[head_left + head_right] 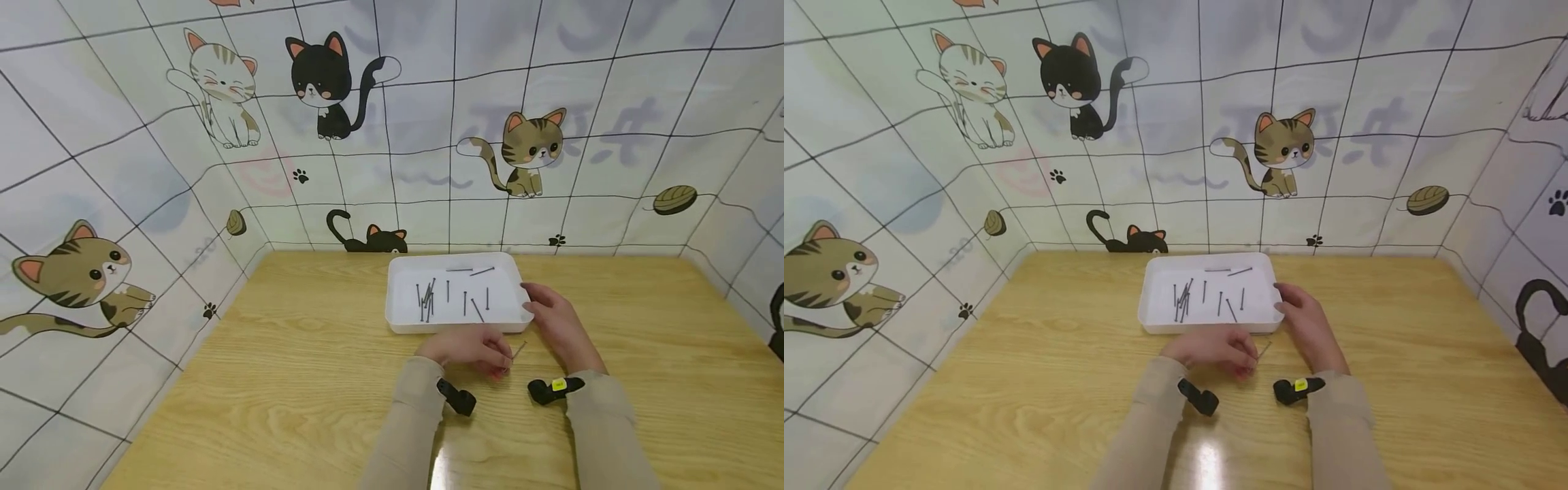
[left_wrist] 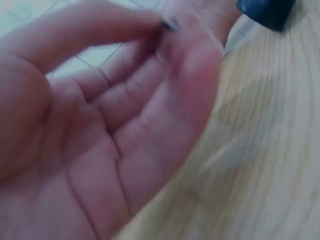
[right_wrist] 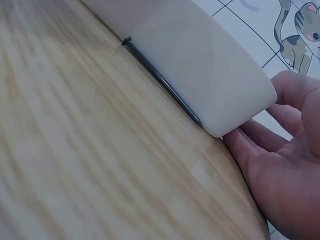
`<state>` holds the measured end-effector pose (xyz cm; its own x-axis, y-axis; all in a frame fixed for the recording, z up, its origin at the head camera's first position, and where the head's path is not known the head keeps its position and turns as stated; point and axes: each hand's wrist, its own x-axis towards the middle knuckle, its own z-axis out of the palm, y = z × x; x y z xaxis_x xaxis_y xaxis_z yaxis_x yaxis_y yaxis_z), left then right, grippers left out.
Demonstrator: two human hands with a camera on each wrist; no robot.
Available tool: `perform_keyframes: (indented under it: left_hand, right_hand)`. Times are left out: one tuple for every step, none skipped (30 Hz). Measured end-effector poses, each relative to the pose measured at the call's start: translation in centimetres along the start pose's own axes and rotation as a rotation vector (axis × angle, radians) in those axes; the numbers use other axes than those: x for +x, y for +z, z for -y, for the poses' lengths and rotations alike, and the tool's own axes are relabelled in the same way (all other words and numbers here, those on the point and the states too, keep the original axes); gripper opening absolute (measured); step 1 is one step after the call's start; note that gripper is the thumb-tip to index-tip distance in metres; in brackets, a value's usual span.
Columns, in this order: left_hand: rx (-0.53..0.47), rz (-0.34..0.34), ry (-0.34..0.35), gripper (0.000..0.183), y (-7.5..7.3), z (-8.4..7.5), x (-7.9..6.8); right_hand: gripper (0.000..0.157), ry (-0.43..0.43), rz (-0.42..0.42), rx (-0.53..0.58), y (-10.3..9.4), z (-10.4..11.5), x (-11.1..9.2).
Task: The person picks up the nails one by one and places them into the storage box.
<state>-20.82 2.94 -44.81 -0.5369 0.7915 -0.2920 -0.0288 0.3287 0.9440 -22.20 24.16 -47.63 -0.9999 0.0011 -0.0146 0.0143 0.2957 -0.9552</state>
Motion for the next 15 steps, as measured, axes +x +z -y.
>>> perform_keyframes:
  left_hand:
    - [-0.053, 0.036, 0.013, 0.010, -0.05, 0.16, 0.05]
    - [-0.090, 0.064, 0.024, 0.014, -0.10, 0.29, 0.08]
    - [-0.117, 0.087, 0.034, 0.018, -0.15, 0.38, 0.09]
    - [-0.131, 0.109, 0.044, 0.024, -0.20, 0.44, 0.10]
    - [-0.140, 0.125, 0.055, 0.030, -0.24, 0.49, 0.12]
    - [-0.150, 0.142, 0.065, 0.037, -0.28, 0.50, 0.13]
    - [-0.143, 0.153, 0.078, 0.043, -0.31, 0.52, 0.15]
    - [-0.136, 0.164, 0.092, 0.049, -0.33, 0.52, 0.17]
    - [-0.131, 0.176, 0.105, 0.053, -0.34, 0.50, 0.17]
    - [-0.125, 0.183, 0.118, 0.055, -0.35, 0.49, 0.17]
    - [-0.124, 0.187, 0.128, 0.057, -0.35, 0.49, 0.16]
    - [-0.124, 0.191, 0.137, 0.057, -0.35, 0.47, 0.15]
    - [-0.122, 0.189, 0.143, 0.056, -0.34, 0.46, 0.13]
    - [-0.126, 0.185, 0.145, 0.055, -0.33, 0.45, 0.11]
    - [-0.136, 0.180, 0.143, 0.054, -0.32, 0.46, 0.09]
  right_hand:
    - [0.051, -0.001, 0.001, 0.002, -0.06, -0.04, -0.06]
    - [0.051, -0.004, 0.003, 0.010, -0.10, -0.07, -0.09]
    - [0.051, -0.003, 0.006, 0.008, -0.13, -0.06, -0.14]
    - [0.051, -0.004, 0.007, -0.004, -0.16, -0.08, -0.15]
    - [0.051, -0.002, 0.010, -0.012, -0.17, -0.06, -0.17]
    - [0.051, -0.001, 0.012, -0.017, -0.18, -0.03, -0.19]
    - [0.051, 0.000, 0.014, -0.022, -0.19, 0.01, -0.20]
    - [0.051, 0.001, 0.016, -0.033, -0.21, 0.04, -0.20]
    - [0.051, 0.005, 0.017, -0.049, -0.23, 0.06, -0.22]
    - [0.051, 0.006, 0.017, -0.057, -0.25, 0.10, -0.25]
    - [0.052, 0.007, 0.018, -0.056, -0.26, 0.15, -0.28]
    - [0.052, 0.008, 0.019, -0.059, -0.28, 0.18, -0.30]
    - [0.052, 0.009, 0.021, -0.064, -0.31, 0.18, -0.32]
    - [0.052, 0.010, 0.022, -0.069, -0.33, 0.18, -0.35]
    - [0.053, 0.012, 0.023, -0.070, -0.34, 0.15, -0.36]
